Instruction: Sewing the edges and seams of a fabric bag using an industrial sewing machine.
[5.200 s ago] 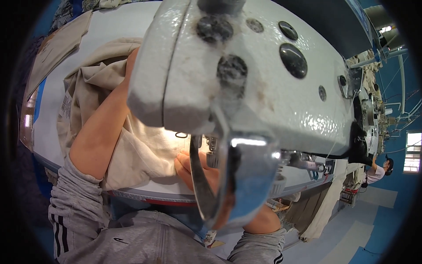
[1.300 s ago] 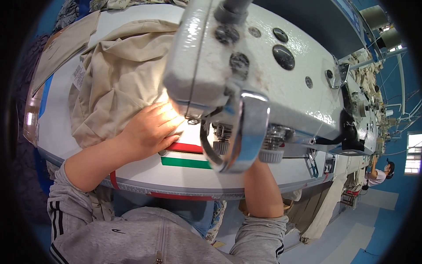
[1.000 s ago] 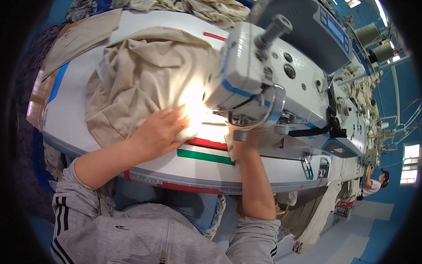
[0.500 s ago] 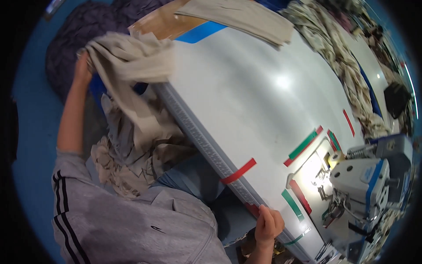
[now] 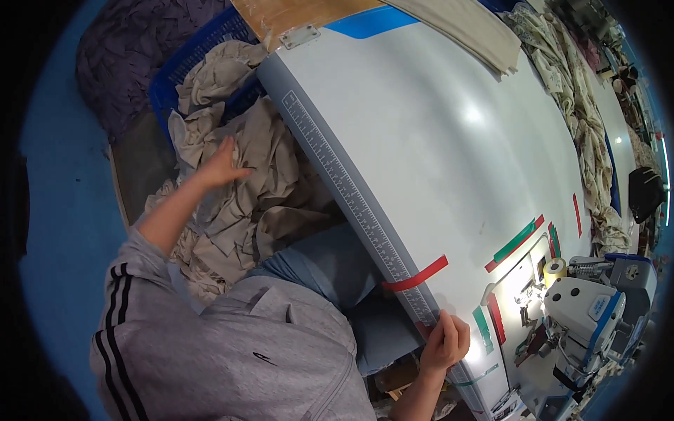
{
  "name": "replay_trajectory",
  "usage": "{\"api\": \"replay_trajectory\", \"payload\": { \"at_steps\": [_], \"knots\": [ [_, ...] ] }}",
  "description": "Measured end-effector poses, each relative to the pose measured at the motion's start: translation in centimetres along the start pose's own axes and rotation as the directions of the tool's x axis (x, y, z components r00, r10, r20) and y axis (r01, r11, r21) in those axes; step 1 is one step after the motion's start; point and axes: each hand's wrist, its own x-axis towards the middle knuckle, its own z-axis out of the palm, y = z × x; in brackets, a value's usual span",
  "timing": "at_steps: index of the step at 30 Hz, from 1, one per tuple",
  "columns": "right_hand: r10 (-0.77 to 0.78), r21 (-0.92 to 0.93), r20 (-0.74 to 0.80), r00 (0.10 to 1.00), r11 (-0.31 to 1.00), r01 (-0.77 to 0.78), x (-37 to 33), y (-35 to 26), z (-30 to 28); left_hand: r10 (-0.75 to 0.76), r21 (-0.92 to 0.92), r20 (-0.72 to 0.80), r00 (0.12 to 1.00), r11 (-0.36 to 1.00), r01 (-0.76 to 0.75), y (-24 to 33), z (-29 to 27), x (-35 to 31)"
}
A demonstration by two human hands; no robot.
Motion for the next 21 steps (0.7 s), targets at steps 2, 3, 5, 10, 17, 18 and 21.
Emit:
{"api": "replay_trajectory", "payload": {
  "at_steps": [2, 3, 5, 10, 17, 18, 21],
  "knots": [
    [0.026, -0.019, 0.009, 1.000, 0.999, -0.026, -0.1, 0.3, -0.3, 0.282, 0.072, -0.197, 0.939, 0.959, -0.273, 4.9, -1.3, -1.8],
    [0.020, -0.022, 0.001, 1.000, 1.000, -0.020, 0.0, 0.1, -0.2, 0.294, -0.051, -0.162, 0.942, 0.951, -0.305, 6.0, -0.2, -3.6],
    [0.022, -0.035, 0.002, 1.000, 0.999, -0.022, -0.1, -0.4, -0.1, 0.299, -0.197, 0.069, 0.952, 0.939, -0.281, 9.5, 1.7, -6.9],
    [-0.041, -0.012, 0.003, 0.999, 0.999, 0.042, 1.0, -0.8, 0.7, 0.202, -0.370, 0.595, 0.778, 0.928, 0.043, 7.7, 7.0, -8.3],
    [-0.001, 0.039, -0.024, 1.000, 0.999, 0.002, 0.4, -0.6, -0.2, 0.338, -0.902, 0.390, 0.856, -0.046, 0.429, 12.5, -16.0, -6.3],
    [0.056, 0.124, -0.009, 0.998, 0.991, -0.054, 0.9, -1.1, -0.1, 0.353, -0.907, 0.380, 0.855, -0.040, 0.420, 13.6, -18.0, -6.3],
    [0.084, 0.364, 0.066, 0.994, 0.926, -0.102, 2.6, -3.6, 0.5, 0.317, -0.971, 0.149, 0.937, 0.227, 0.077, 17.1, -21.9, -7.6]
  ]
}}
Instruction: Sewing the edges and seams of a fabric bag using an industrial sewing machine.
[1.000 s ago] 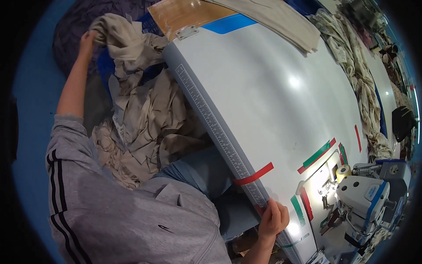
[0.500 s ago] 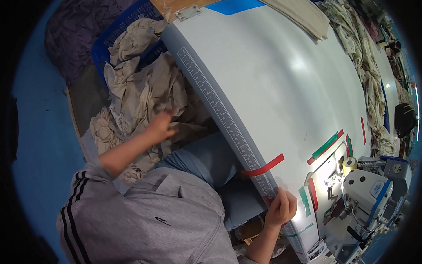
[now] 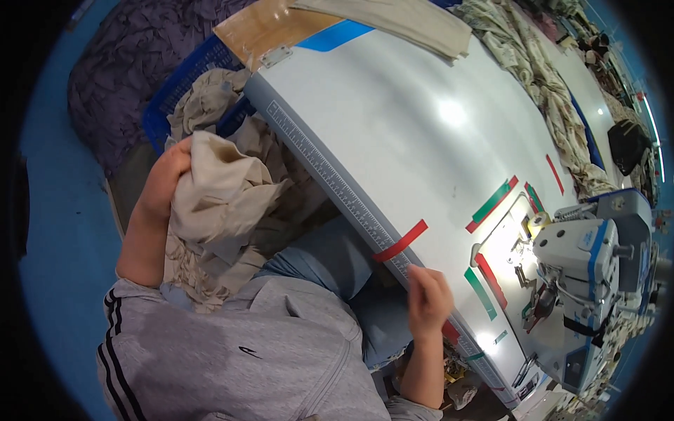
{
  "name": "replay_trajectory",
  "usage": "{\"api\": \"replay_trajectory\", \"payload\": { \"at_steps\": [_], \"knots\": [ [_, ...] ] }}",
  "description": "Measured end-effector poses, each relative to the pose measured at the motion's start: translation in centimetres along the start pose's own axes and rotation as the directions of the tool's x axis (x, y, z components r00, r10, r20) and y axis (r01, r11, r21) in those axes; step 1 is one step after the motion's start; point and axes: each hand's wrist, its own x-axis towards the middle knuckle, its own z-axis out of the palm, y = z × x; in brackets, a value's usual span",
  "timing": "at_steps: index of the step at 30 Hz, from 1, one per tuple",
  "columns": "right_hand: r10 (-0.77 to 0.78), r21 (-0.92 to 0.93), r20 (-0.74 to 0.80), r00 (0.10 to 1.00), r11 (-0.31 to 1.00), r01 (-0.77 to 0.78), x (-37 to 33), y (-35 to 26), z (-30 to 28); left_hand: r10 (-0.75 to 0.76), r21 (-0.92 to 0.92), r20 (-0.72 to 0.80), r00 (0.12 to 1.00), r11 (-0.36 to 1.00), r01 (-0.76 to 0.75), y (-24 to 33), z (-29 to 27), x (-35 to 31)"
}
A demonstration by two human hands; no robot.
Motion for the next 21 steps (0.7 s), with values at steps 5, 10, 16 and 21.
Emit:
{"api": "replay_trajectory", "payload": {
  "at_steps": [5, 10, 16, 21],
  "knots": [
    [-0.295, 0.478, 0.103, 0.950, 0.852, 0.213, 5.0, -7.9, 3.4, -0.103, 0.093, 0.394, 0.913, 0.993, 0.072, 2.2, 5.3, -3.2],
    [-0.214, 0.320, 0.824, 0.525, 0.940, -0.119, 5.2, -11.3, 9.6, 0.080, -0.237, 0.602, 0.794, 0.968, 0.082, 3.1, 11.2, -3.8],
    [-0.032, 0.091, 0.946, 0.322, 0.981, -0.169, 4.8, -8.6, 9.0, 0.107, -0.251, 0.915, 0.388, 0.905, 0.344, 3.5, 17.0, -4.4],
    [-0.014, 0.061, 0.831, 0.557, 0.996, -0.066, 7.7, -3.7, 6.2, 0.262, -0.076, 0.912, -0.316, 0.865, 0.495, 0.4, 24.7, -7.2]
  ]
}}
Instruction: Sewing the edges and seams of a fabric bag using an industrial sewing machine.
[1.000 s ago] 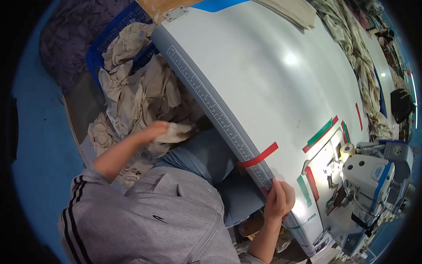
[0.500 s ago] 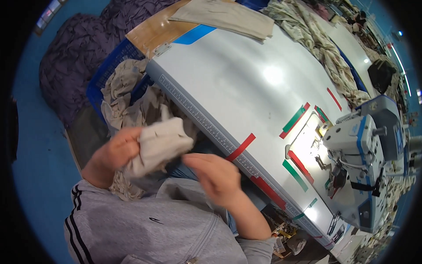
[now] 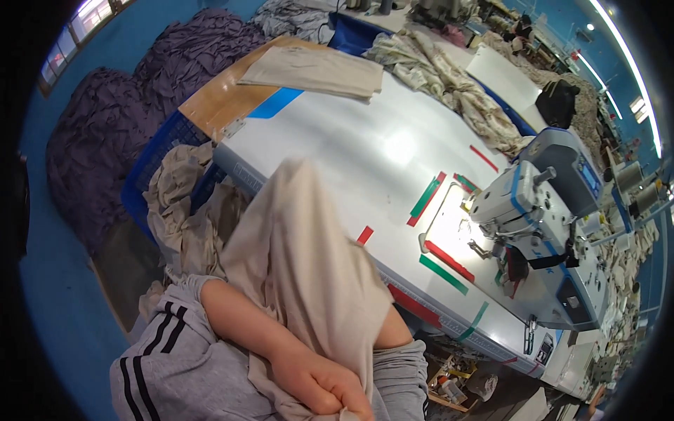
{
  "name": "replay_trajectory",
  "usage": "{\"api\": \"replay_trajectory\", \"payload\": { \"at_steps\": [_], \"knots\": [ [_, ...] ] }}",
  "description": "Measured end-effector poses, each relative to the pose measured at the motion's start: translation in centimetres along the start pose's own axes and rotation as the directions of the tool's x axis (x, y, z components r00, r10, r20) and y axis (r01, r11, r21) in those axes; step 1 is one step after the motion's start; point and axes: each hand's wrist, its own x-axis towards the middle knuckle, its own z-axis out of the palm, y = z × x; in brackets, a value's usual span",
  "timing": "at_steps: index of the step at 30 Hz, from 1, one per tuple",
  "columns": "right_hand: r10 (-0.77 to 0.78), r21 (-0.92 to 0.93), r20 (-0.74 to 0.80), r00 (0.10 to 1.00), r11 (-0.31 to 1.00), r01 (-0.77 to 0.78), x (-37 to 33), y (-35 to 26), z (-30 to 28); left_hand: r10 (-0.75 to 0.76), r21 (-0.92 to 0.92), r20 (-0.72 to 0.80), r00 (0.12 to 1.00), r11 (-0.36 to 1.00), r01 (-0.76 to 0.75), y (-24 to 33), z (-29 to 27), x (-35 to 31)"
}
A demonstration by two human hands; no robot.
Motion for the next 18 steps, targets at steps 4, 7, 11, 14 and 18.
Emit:
{"api": "replay_trajectory", "payload": {
  "at_steps": [4, 7, 11, 14, 18],
  "knots": [
    [-0.031, -0.079, -0.197, 0.980, 0.997, 0.015, -1.0, 2.2, -2.3, 0.081, -0.182, 0.127, 0.989, 0.982, -0.057, -4.1, 0.5, 0.7],
    [-0.056, -0.137, -0.354, 0.934, 0.991, 0.007, -2.6, 4.5, -4.2, -0.002, -0.140, 0.176, 0.984, 0.990, 0.027, -0.7, -0.5, -0.7],
    [-0.123, -0.216, -0.511, 0.851, 0.976, 0.011, -5.5, 8.3, -6.5, 0.105, -0.112, -0.151, 0.983, 0.986, -0.123, 0.0, -2.2, -3.7],
    [-0.169, -0.254, -0.619, 0.767, 0.967, 0.008, -6.6, 11.6, -11.6, 0.118, -0.138, -0.530, 0.839, 0.965, -0.223, 0.8, -2.6, -6.4],
    [-0.198, -0.287, -0.745, 0.637, 0.957, -0.038, -4.6, 12.1, -6.7, 0.453, 0.442, -0.883, 0.121, 0.891, -0.106, 7.3, -6.8, -9.4]
  ]
}}
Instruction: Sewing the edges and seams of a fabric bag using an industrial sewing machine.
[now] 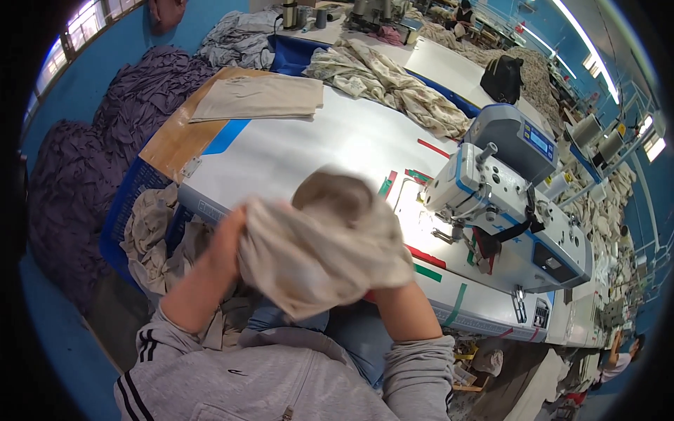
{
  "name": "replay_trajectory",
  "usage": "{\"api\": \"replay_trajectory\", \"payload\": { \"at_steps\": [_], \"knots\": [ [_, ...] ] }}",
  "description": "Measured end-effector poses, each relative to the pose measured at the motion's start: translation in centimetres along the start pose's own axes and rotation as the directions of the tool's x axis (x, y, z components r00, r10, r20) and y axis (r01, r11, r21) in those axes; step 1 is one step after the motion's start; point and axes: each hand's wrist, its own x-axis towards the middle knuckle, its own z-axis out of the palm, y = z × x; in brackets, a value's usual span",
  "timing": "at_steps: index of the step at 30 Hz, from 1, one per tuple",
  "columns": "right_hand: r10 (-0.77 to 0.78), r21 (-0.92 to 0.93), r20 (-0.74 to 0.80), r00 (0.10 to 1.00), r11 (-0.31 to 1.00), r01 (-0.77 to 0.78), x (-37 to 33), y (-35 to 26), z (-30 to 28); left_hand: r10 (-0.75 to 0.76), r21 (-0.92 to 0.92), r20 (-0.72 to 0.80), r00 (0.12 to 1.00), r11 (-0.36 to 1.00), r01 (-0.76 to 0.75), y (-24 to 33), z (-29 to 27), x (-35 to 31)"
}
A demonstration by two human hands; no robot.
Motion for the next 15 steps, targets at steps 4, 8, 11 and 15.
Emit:
{"api": "replay_trajectory", "payload": {
  "at_steps": [4, 8, 11, 15],
  "knots": [
    [-0.056, -0.033, -0.167, 0.984, 0.998, 0.051, -0.8, -1.2, 4.2, 0.093, 0.058, -0.372, 0.924, 0.995, -0.077, 0.7, -14.1, 5.3],
    [0.386, 0.999, -0.011, 0.922, -0.044, 0.030, 3.3, -6.2, -5.8, 0.071, -0.128, -0.567, 0.821, 0.976, -0.174, -2.8, -24.0, 3.0],
    [0.393, 0.997, 0.010, 0.919, -0.070, 0.019, 3.0, -4.9, -6.2, 0.312, 0.309, -0.667, 0.677, 0.942, -0.130, -3.9, -28.3, 0.4],
    [0.468, 0.998, 0.057, 0.882, -0.062, -0.031, 2.9, -3.9, -5.2, 0.777, 0.940, -0.128, 0.617, 0.294, -0.175, -2.0, -15.7, 1.3]
  ]
}}
